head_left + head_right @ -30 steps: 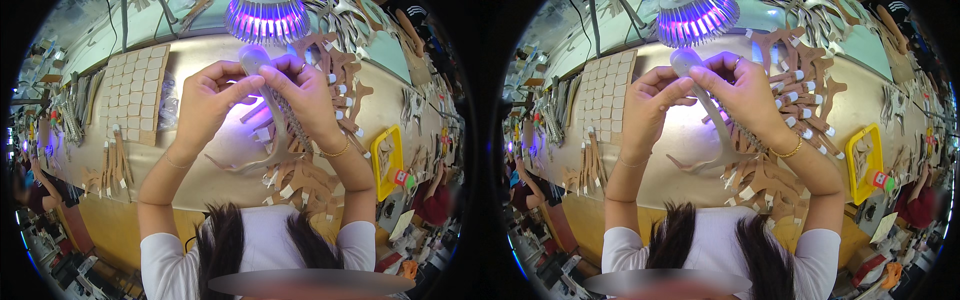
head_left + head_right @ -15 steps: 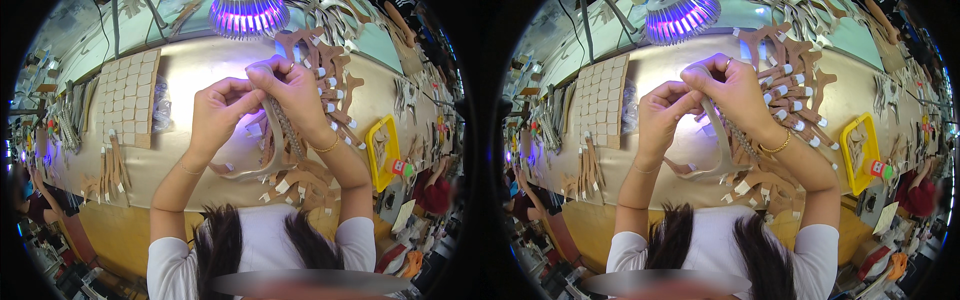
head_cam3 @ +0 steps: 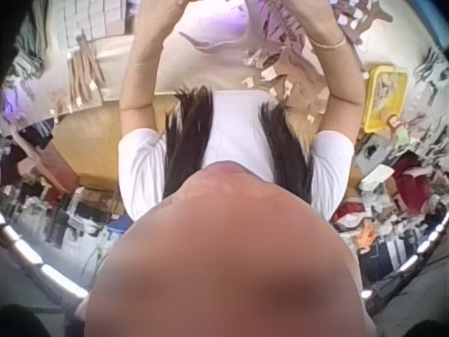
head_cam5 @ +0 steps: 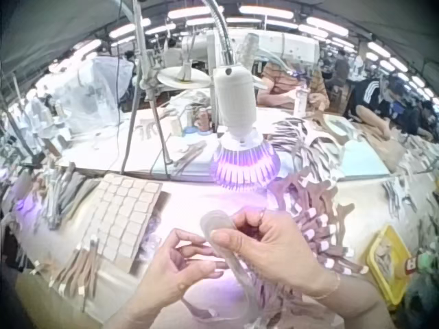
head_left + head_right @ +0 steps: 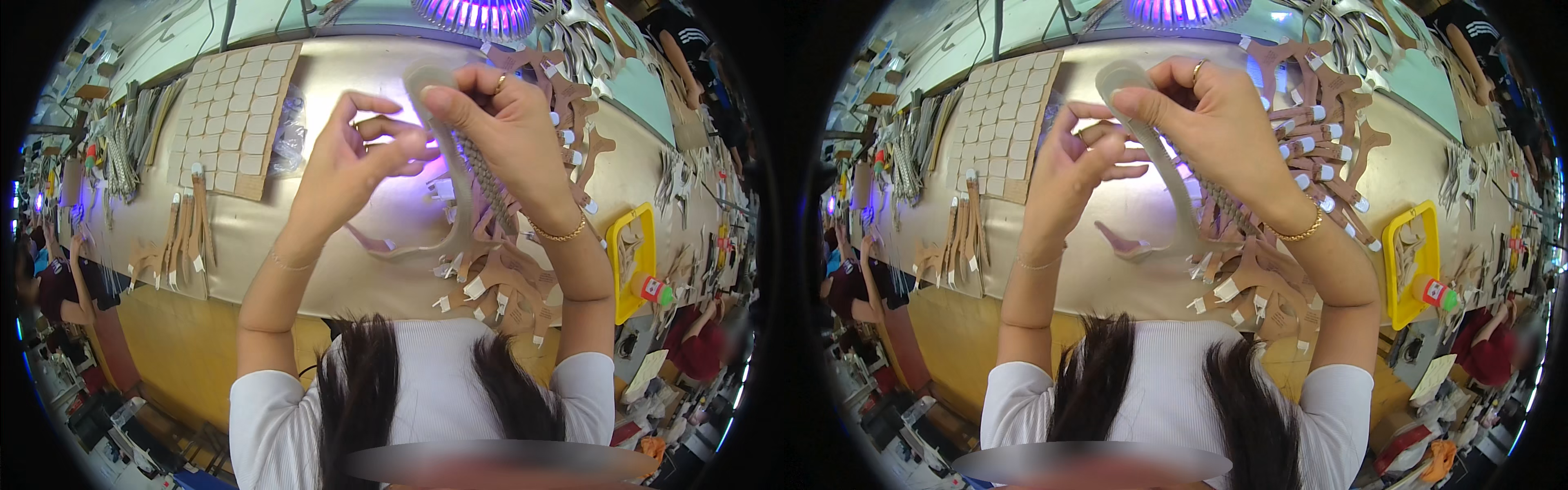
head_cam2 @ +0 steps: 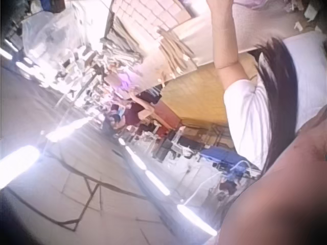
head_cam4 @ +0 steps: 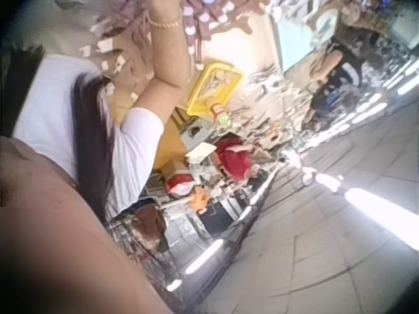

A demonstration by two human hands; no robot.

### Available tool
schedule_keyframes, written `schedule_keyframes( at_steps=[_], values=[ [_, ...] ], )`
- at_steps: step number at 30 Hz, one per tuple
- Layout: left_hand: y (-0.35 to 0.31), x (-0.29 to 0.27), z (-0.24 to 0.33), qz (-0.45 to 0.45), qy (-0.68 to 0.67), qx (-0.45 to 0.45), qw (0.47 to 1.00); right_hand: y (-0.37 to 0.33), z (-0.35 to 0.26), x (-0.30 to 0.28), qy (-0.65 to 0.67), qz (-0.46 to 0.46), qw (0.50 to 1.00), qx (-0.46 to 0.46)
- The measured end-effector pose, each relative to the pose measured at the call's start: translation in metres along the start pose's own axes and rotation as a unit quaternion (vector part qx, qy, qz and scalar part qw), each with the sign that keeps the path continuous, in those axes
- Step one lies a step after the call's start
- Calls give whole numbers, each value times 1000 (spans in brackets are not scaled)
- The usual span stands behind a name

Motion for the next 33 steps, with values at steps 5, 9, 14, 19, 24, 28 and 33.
schedule_keyframes(
  at_steps=[5,9,14,19,24,28,33],
  values=[
    [-66,25,-13,-226,348,-16,910,-4,-32,14,-7,-1,999,-50],
    [-115,11,-16,-125,260,-151,945,6,-33,39,26,-26,998,-52],
    [-163,-45,4,12,347,-208,915,61,32,79,44,-123,991,27],
    [-158,-91,-16,8,547,-114,830,79,133,103,-128,-130,969,167],
    [-188,-190,8,239,580,-134,767,84,132,76,-238,-83,963,97],
    [-244,-273,43,379,638,-228,631,76,113,75,-207,-108,969,84],
    [-265,-334,42,390,706,-270,526,66,104,97,-150,-165,970,94]
  ],
)
Point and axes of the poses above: each hand's wrist, its own y-axis towards the middle knuckle, its own x-axis out of the palm, z = x × y, the point moved 7 cm from there along y, towards the middle knuckle, and after that the axes turned 11 degrees about -z, right-handed, at the moved point
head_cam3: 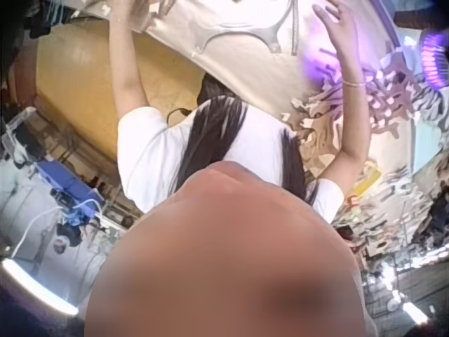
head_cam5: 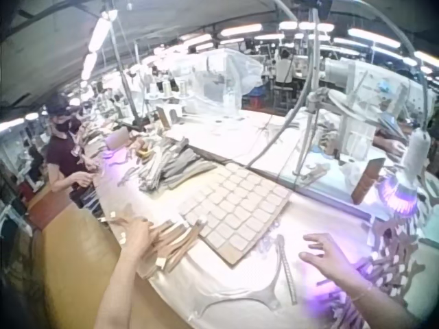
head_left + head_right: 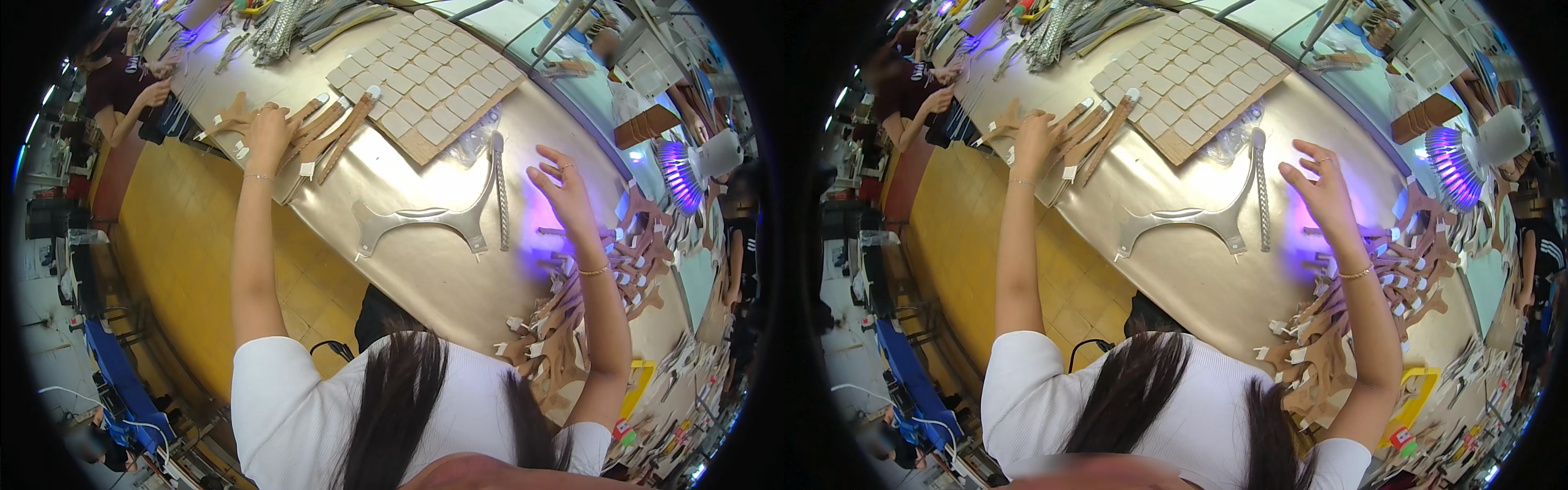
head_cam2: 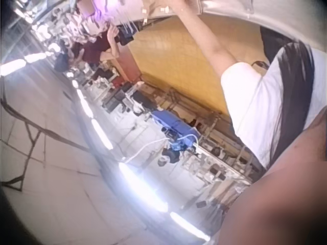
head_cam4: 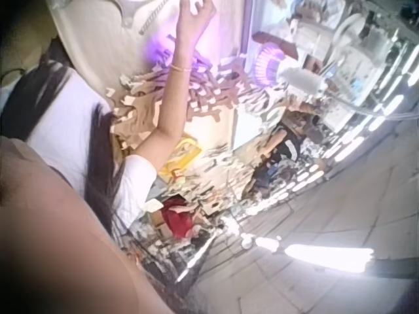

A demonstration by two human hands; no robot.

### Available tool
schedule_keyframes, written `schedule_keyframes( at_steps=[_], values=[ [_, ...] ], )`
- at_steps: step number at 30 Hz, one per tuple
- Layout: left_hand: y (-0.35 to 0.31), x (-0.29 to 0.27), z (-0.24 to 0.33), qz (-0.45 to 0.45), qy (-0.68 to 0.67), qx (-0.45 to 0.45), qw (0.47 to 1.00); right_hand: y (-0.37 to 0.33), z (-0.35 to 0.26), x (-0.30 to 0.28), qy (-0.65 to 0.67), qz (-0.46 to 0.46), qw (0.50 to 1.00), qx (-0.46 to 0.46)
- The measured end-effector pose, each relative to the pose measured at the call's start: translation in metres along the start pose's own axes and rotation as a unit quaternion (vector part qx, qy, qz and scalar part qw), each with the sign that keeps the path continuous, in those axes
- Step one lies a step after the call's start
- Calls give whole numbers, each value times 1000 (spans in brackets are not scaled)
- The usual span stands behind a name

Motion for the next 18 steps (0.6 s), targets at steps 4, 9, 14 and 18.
schedule_keyframes(
  at_steps=[4,9,14,18],
  values=[
    [17,26,-6,-78,85,5,993,-6,-14,9,2,-31,999,-36],
    [12,-12,-50,102,21,-52,993,-12,-27,8,35,-52,997,-41],
    [-23,-101,-148,311,-302,-141,890,-18,-46,13,90,-86,990,-61],
    [-60,-173,-149,370,-577,-22,728,-21,-65,28,115,-110,985,-64]
  ],
)
Point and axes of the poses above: each hand's wrist, its own y-axis towards the middle knuckle, its own x-axis out of the palm, z = x × y, the point moved 7 cm from there along y, towards the middle knuckle, and after that the axes turned 11 degrees about -z, right-handed, at the moved point
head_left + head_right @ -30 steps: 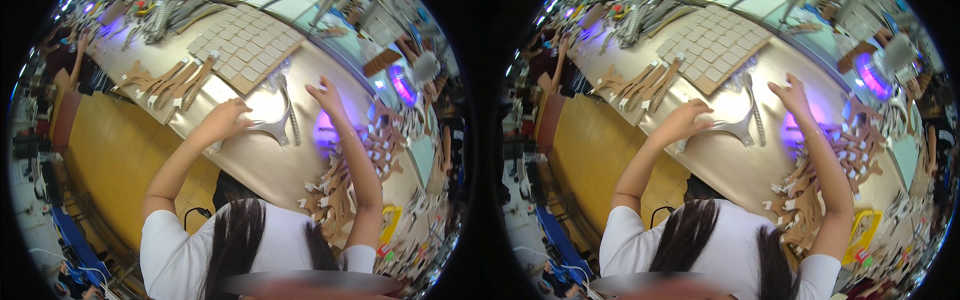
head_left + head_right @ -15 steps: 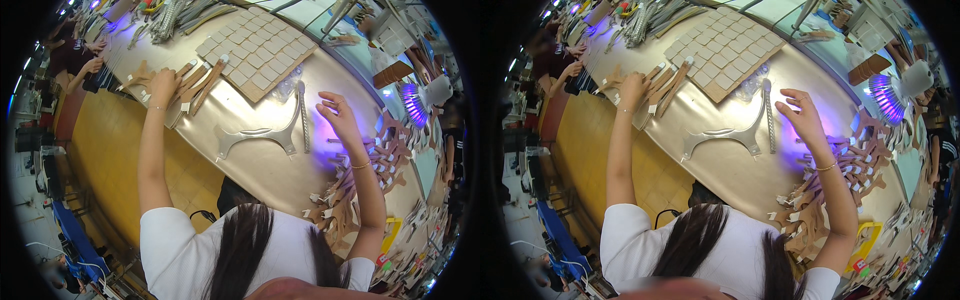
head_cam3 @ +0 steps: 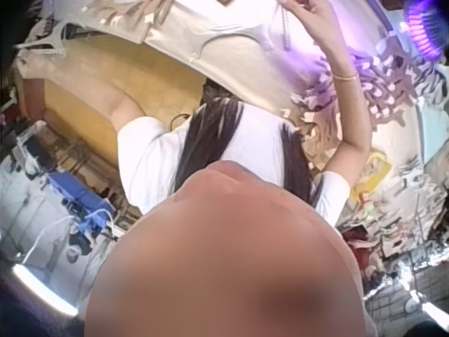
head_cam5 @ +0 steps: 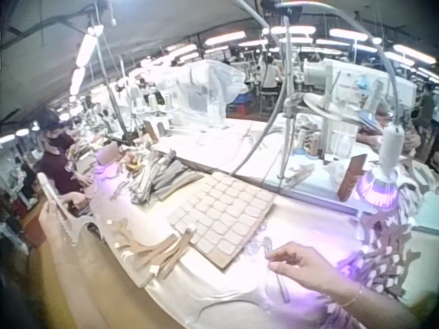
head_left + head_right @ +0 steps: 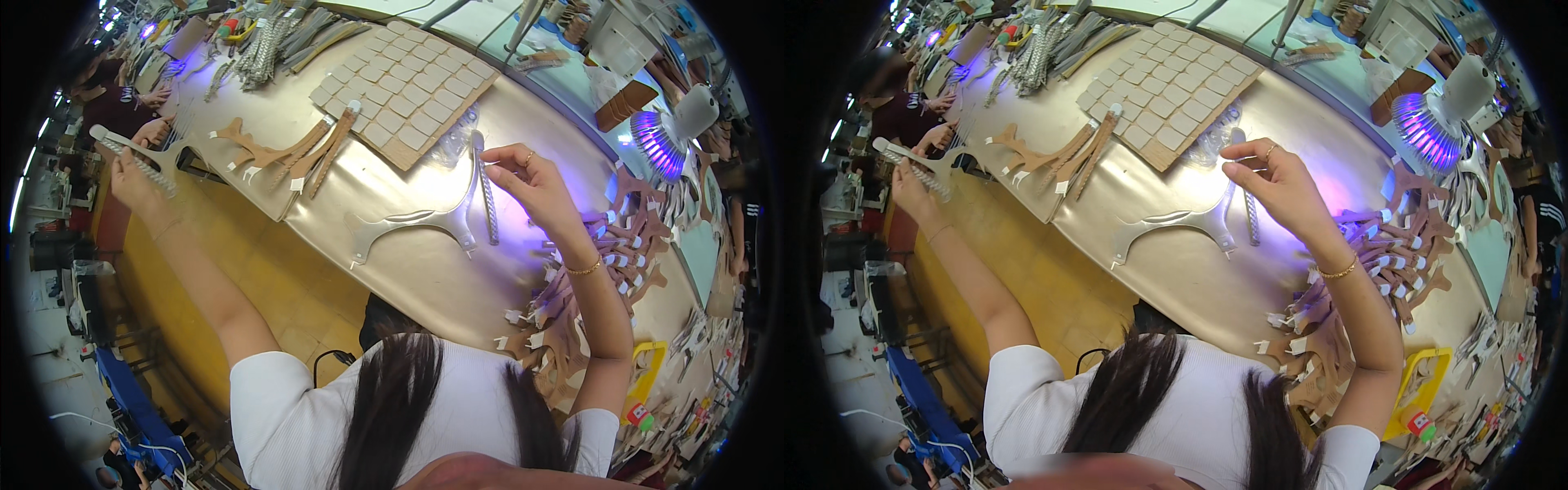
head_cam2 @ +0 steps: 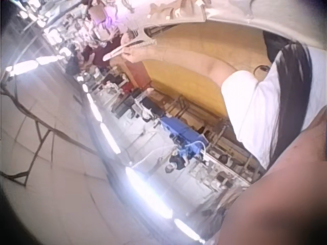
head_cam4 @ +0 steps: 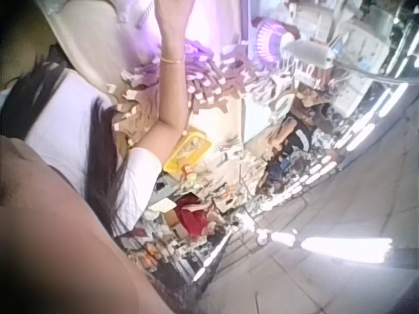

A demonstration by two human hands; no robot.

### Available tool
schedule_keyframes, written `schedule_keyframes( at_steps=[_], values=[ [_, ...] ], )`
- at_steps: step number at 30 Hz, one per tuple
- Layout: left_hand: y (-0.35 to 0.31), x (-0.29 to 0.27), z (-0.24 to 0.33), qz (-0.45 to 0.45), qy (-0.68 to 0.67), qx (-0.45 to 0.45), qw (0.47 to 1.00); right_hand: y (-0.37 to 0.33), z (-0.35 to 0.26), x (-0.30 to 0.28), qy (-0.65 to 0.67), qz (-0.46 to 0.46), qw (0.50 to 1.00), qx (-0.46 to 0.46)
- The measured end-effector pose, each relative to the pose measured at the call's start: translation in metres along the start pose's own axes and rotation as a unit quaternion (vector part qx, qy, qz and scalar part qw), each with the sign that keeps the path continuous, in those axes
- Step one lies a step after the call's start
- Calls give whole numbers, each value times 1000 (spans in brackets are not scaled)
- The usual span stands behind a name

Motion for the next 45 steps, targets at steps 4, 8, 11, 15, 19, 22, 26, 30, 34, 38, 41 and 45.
schedule_keyframes(
  at_steps=[4,8,11,15,19,22,26,30,34,38,41,45],
  values=[
    [-38,38,91,-85,-40,15,995,11,-33,29,-13,-32,997,-65],
    [-96,103,149,-206,79,2,975,18,-78,63,-25,-91,985,-142],
    [-145,158,164,-325,57,-20,944,10,-108,80,-27,-46,969,-241],
    [-227,230,152,-443,-70,-119,886,-5,-104,79,185,-35,955,-227],
    [-269,284,159,-547,2,5,837,-31,-82,49,245,6,958,-149],
    [-287,299,160,-611,5,104,784,-55,-68,25,230,84,962,-123],
    [-247,308,93,-640,26,7,768,-97,-73,0,261,107,941,-186],
    [-185,331,-8,-568,173,-91,800,-146,-89,-14,294,102,912,-266],
    [-196,352,-72,-599,233,-76,763,-188,-110,-35,327,111,869,-354],
    [-210,350,-112,-585,330,-38,740,-243,-146,-61,175,99,897,-394],
    [-215,347,-142,-597,312,-127,728,-293,-149,-70,83,190,909,-361],
    [-214,344,-151,-608,238,-175,736,-343,-142,-79,-3,312,909,-276]
  ],
)
Point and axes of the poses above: each hand's wrist, its own y-axis towards the middle knuckle, its own x-axis out of the palm, z = x × y, the point moved 7 cm from there along y, towards the middle knuckle, and after that the axes turned 11 degrees about -z, right-handed, at the moved point
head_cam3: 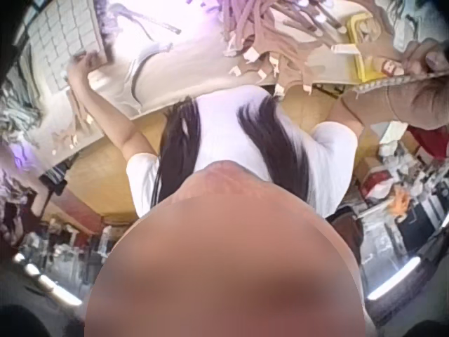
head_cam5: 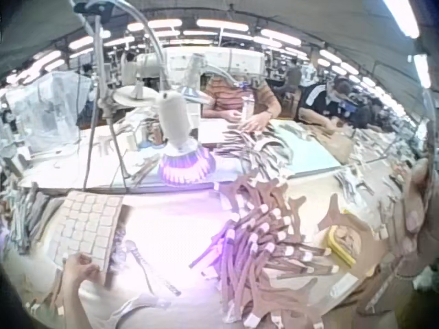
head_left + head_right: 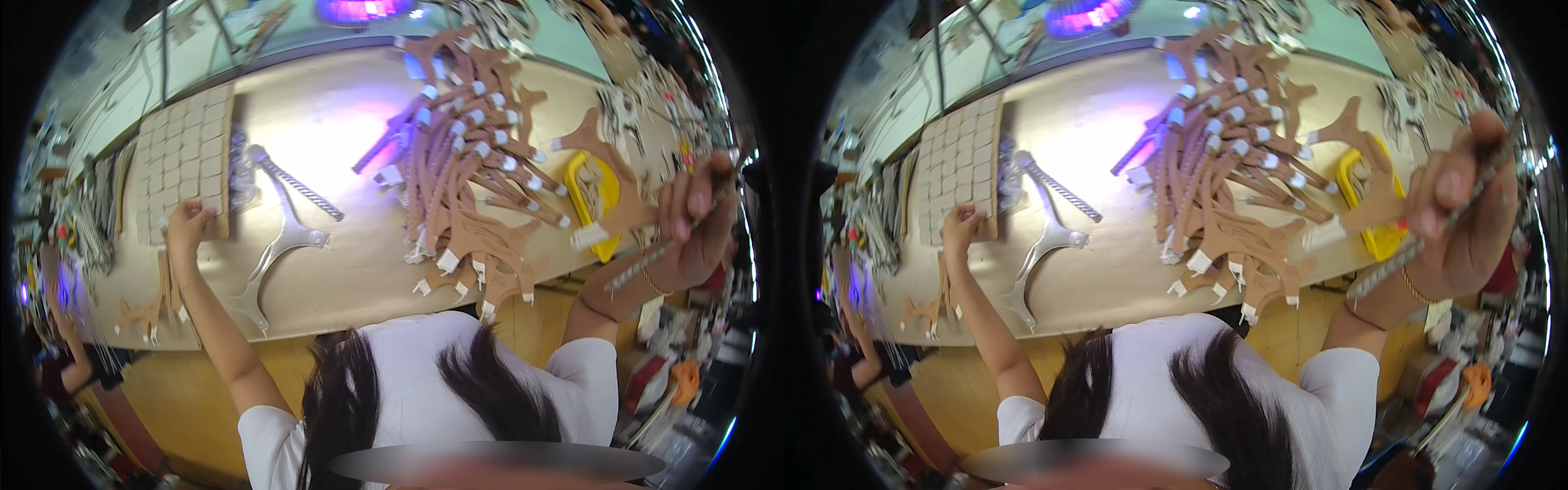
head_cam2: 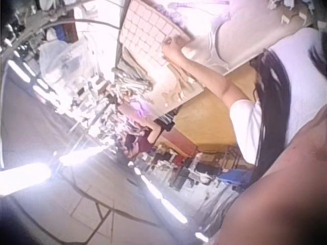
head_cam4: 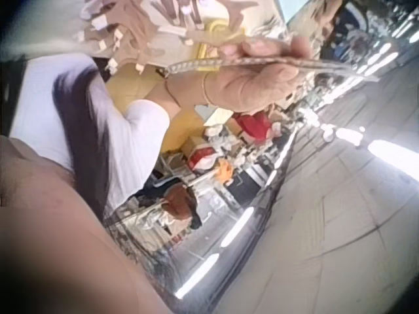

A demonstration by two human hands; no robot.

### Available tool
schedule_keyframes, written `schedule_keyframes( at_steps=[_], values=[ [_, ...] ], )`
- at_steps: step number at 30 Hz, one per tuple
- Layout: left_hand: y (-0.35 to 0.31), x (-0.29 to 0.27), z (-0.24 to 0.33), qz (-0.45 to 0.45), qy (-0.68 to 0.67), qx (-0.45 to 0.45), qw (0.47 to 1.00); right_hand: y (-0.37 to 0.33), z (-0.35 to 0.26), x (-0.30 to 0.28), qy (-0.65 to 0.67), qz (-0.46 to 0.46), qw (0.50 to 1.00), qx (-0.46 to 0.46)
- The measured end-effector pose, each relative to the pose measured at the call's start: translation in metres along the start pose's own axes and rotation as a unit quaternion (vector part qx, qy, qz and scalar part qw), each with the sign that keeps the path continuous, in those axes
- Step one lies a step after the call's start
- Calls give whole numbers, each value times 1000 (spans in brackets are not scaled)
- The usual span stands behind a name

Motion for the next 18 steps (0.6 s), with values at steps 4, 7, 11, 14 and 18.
schedule_keyframes(
  at_steps=[4,7,11,14,18],
  values=[
    [-3,0,3,-33,-73,-15,997,-21,2,-28,-91,69,991,75],
    [-4,1,3,-19,-86,-20,996,-43,7,-49,-99,154,978,104],
    [-1,2,-4,-21,-95,-31,995,-72,9,-56,-74,208,965,139],
    [4,2,-13,-38,-109,-46,992,-87,8,-45,-36,219,965,139],
    [3,3,-16,-54,-136,-40,988,-84,20,-20,38,160,969,186]
  ],
)
Point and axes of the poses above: each hand's wrist, its own y-axis towards the middle knuckle, its own x-axis out of the palm, z = x × y, the point moved 7 cm from there along y, towards the middle knuckle, and after that the axes turned 11 degrees about -z, right-handed, at the moved point
